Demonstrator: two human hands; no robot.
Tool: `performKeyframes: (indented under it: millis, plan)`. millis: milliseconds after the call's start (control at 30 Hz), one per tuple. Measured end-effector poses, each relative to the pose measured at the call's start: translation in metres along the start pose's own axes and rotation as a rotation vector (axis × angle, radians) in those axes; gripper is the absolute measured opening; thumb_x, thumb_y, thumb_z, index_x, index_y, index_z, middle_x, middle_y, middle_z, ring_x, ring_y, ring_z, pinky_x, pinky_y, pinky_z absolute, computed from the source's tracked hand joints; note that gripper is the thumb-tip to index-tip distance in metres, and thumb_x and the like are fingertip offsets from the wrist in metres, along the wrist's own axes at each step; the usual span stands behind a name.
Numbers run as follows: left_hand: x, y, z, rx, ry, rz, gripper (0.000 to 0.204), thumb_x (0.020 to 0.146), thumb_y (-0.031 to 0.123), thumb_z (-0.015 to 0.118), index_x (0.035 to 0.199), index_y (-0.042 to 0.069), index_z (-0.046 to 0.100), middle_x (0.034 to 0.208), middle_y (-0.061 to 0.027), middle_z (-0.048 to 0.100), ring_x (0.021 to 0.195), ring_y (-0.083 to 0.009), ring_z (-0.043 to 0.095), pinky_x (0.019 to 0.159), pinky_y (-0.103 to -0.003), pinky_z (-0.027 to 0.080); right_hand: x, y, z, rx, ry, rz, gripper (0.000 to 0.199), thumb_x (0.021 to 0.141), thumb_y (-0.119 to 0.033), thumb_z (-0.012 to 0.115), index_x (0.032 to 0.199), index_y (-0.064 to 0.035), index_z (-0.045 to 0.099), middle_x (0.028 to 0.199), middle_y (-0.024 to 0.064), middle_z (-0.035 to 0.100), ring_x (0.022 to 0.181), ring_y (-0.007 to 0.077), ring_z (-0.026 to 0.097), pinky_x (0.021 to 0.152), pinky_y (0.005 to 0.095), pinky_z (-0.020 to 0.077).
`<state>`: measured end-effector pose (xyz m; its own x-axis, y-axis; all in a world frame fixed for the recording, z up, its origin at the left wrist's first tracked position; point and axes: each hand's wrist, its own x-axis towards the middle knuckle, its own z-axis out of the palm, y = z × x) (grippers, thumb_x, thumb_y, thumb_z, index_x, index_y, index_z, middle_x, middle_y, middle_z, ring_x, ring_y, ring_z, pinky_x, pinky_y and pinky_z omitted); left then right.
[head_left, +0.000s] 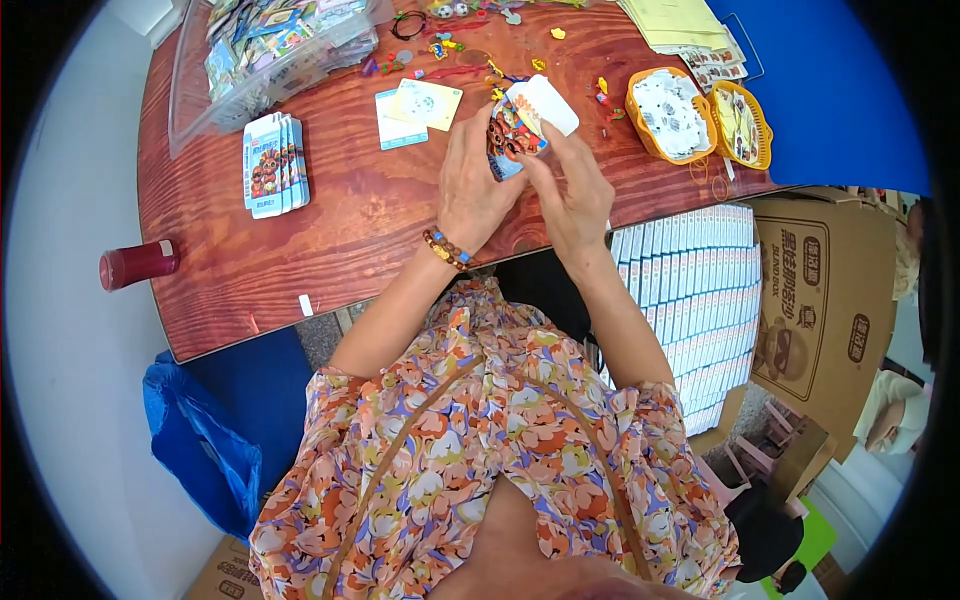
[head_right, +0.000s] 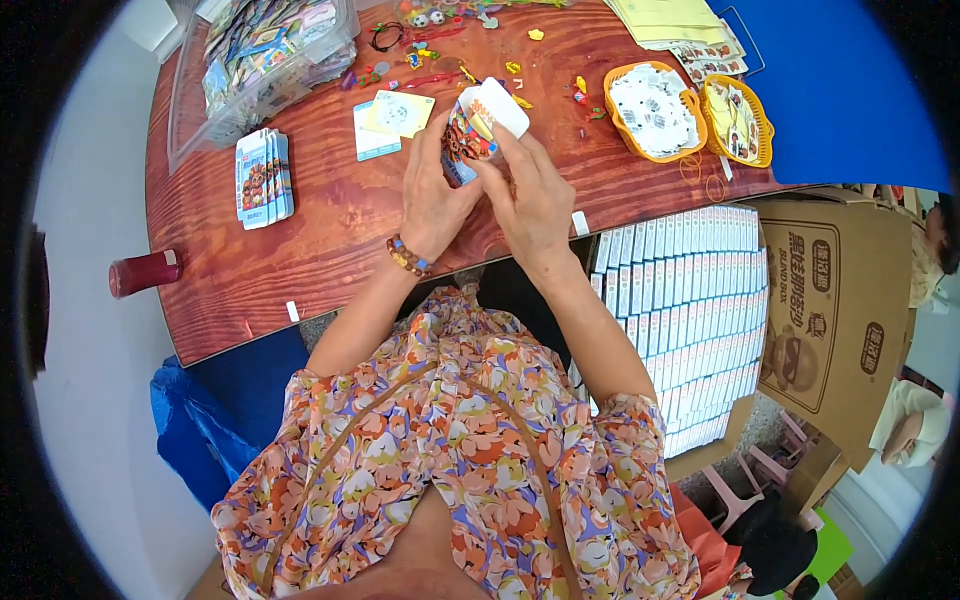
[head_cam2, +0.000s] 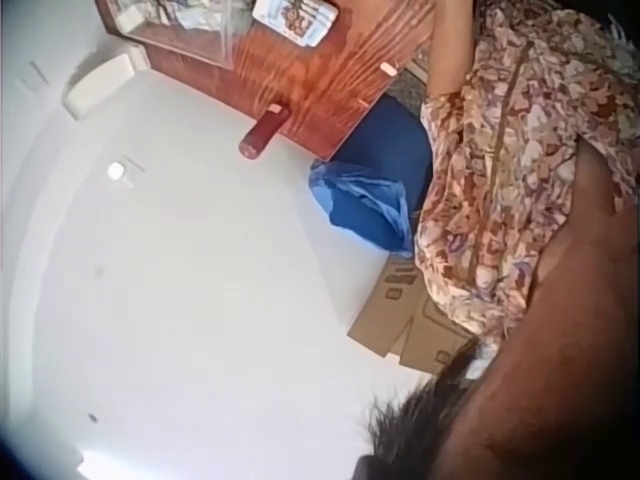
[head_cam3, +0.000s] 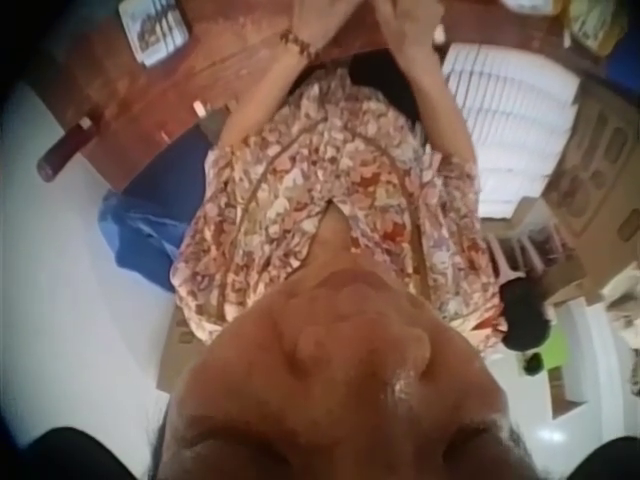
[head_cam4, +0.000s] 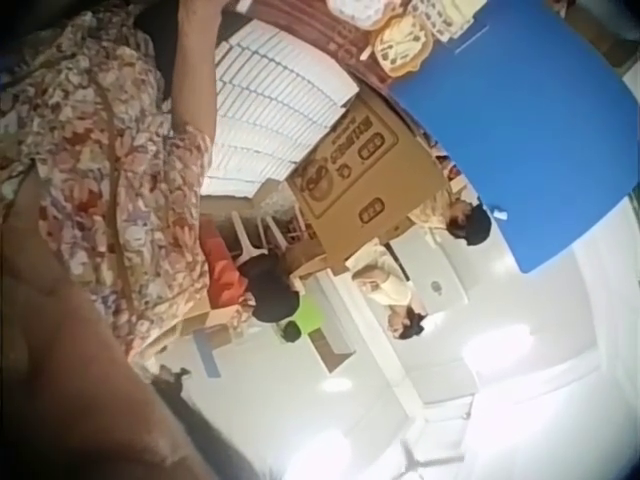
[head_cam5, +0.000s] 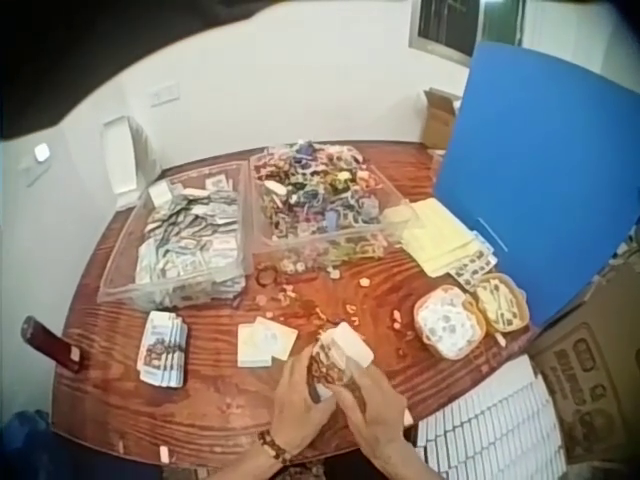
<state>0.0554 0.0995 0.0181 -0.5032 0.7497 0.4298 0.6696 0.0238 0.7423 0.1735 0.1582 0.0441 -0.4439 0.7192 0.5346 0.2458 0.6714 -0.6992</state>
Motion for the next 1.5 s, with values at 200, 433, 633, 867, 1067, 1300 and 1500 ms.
performKeyframes:
  millis: [200, 433, 633, 867, 1067, 1300, 1500]
  plan:
    - [0.004, 0.001, -0.018, -0.096, 0.002, 0.069, 0.067, 0.080, 0.015, 0.078, 0.135, -0.001, 0.044, 0.118, -0.0201, 0.058, 0.107, -0.0325, 0.060, 0.088, -0.040, 0.051, 0.012, 0.015, -0.003, 0.292, -0.097, 0.138, 0.029, 0.091, -0.001, 0.066, 0.119, 0.0008, 0.064, 0.109, 0.0094, 0.066, 0.094, 0.0128, 0.065, 0.079, 0.0256, 0.0528]
    - [0.000, -0.006, -0.055, -0.546, -0.185, -0.164, 0.053, 0.088, 0.005, 0.069, 0.137, 0.005, 0.049, 0.112, -0.0121, 0.066, 0.091, -0.0162, 0.067, 0.076, -0.031, 0.054, 0.029, 0.019, -0.019, 0.548, -0.373, 0.142, 0.024, 0.094, -0.001, 0.061, 0.118, 0.0006, 0.065, 0.114, 0.0074, 0.064, 0.101, 0.0114, 0.061, 0.083, 0.0232, 0.0497]
    - [0.000, -0.011, -0.073, -0.545, -0.302, -0.132, 0.042, 0.088, 0.005, 0.070, 0.128, 0.006, 0.055, 0.103, -0.0070, 0.066, 0.083, -0.0116, 0.066, 0.072, -0.027, 0.054, 0.030, 0.020, -0.015, 0.667, -0.463, 0.201, 0.020, 0.092, -0.002, 0.064, 0.111, 0.0003, 0.067, 0.119, 0.0073, 0.060, 0.104, 0.0123, 0.059, 0.085, 0.0239, 0.0479]
    - [-0.012, -0.008, -0.078, -0.620, -0.278, -0.280, 0.030, 0.089, 0.004, 0.069, 0.118, 0.005, 0.060, 0.099, -0.0064, 0.068, 0.084, -0.0107, 0.068, 0.072, -0.025, 0.055, 0.032, 0.008, -0.012, 0.624, -0.510, 0.093, 0.015, 0.092, -0.003, 0.064, 0.106, 0.0013, 0.066, 0.117, 0.0084, 0.061, 0.105, 0.0122, 0.059, 0.086, 0.0266, 0.0482]
    - [-0.016, -0.004, -0.078, -0.572, -0.261, -0.239, 0.032, 0.088, 0.004, 0.069, 0.119, 0.005, 0.060, 0.099, -0.0063, 0.068, 0.083, -0.0119, 0.068, 0.070, -0.027, 0.055, 0.038, 0.008, -0.012, 0.719, -0.584, 0.185, 0.014, 0.097, -0.009, 0.059, 0.105, 0.0012, 0.065, 0.112, 0.0066, 0.063, 0.101, 0.0105, 0.060, 0.084, 0.0259, 0.0491]
    - [-0.018, -0.003, -0.084, -0.495, -0.343, -0.223, 0.036, 0.088, 0.004, 0.069, 0.122, 0.006, 0.056, 0.097, -0.0078, 0.067, 0.081, -0.0149, 0.068, 0.068, -0.028, 0.054, 0.049, 0.007, -0.021, 0.732, -0.787, 0.472, 0.021, 0.096, -0.011, 0.062, 0.112, 0.0014, 0.068, 0.103, 0.0029, 0.069, 0.092, 0.0068, 0.062, 0.080, 0.0230, 0.0500]
    - [-0.021, -0.006, -0.079, -0.542, -0.308, -0.196, 0.047, 0.088, 0.006, 0.071, 0.125, 0.006, 0.041, 0.097, -0.0113, 0.066, 0.081, -0.0175, 0.069, 0.066, -0.030, 0.054, 0.057, 0.000, -0.025, 0.565, -0.846, 0.370, 0.021, 0.093, -0.008, 0.065, 0.111, 0.0010, 0.071, 0.097, 0.0029, 0.073, 0.089, 0.0067, 0.065, 0.078, 0.0234, 0.0525]
